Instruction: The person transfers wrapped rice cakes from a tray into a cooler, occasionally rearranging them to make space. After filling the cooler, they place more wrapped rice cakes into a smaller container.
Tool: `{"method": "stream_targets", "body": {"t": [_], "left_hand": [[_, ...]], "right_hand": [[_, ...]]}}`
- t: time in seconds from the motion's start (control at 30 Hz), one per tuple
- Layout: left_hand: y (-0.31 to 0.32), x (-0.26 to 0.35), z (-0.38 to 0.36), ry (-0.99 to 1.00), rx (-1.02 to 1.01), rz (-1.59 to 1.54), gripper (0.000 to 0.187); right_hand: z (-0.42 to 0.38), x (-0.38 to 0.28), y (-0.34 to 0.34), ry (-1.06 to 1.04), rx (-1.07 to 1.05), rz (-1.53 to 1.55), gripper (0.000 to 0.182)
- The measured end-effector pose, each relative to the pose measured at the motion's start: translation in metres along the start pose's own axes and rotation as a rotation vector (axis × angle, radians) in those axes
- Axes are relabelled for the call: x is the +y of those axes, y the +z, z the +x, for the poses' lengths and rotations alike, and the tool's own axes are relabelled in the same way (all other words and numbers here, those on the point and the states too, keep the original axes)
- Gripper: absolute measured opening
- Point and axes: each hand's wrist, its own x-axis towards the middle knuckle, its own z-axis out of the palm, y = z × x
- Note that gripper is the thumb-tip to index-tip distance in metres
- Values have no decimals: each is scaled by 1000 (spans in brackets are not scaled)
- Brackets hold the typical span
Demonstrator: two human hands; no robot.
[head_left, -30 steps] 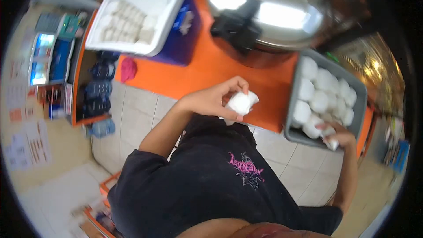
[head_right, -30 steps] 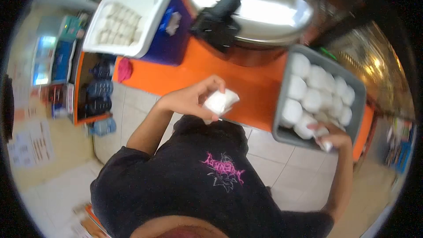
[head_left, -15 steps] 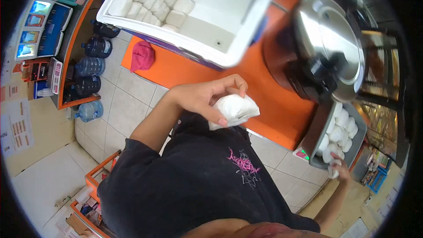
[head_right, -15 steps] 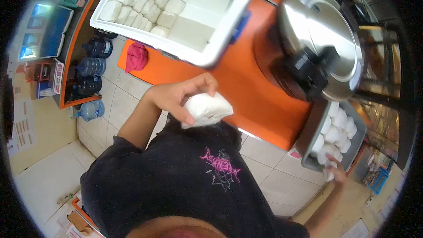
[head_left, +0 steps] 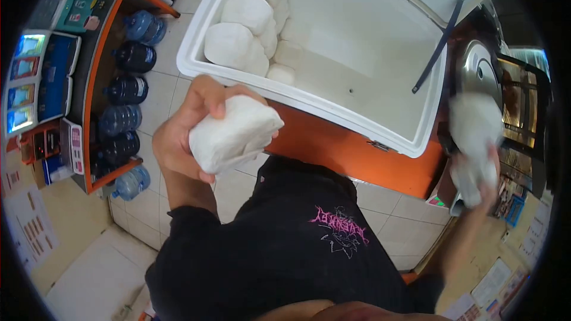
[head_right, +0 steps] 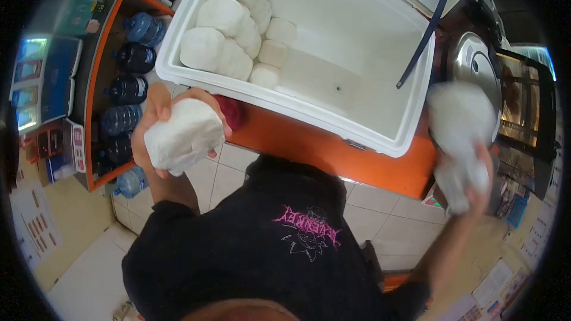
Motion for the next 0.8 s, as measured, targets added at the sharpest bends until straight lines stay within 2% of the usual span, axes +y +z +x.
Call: {"method": "stream_targets", "body": {"t": [0.03, 0.1, 0.13, 0.17, 0.23, 0.33, 0.4, 0.43, 0.5, 0.53, 0.6, 0.63, 0.7, 0.8], "left_hand": [[-2, 3, -7, 11, 49, 63, 77], [-2, 8, -31, 1, 182, 146, 74], [-9, 11, -43, 1, 174, 142, 74], [-19, 14, -53, -19, 99, 147, 73], [-31, 15, -74, -34, 14, 148, 72], [-33, 15, -99, -20, 43, 121, 71], [-35, 22, -107, -111, 84, 165, 71], [-37, 23, -112, -125, 89, 161, 72], [-48, 22, -115, -152, 62, 139, 72], [-53, 19, -114, -162, 30, 110, 72], [-60, 17, -109, -181, 27, 75, 73], [-65, 18, -103, -213, 13, 117, 74], [-71, 17, -96, -248, 2, 156, 75], [-75, 19, -93, -225, -60, 197, 80]], "right_hand": [[49, -10, 75, 119, -47, -61, 100], [146, 6, 146, 176, -381, -63, 86], [187, 11, 179, 89, -563, -301, 76], [222, 31, 204, 149, -667, -342, 67], [287, 94, 234, 444, -801, -313, 64], [333, 148, 286, 531, -795, -322, 62], [350, 168, 310, 523, -547, -358, 59], [354, 186, 313, 522, -552, -351, 59], [352, 221, 312, 470, -253, -388, 68], [345, 225, 319, 477, -248, -384, 68], [319, 232, 344, 331, 70, -601, 93], [311, 229, 348, 341, 82, -599, 93], [300, 216, 356, 498, 75, -711, 118], [287, 225, 357, 609, -44, -696, 125]]}}
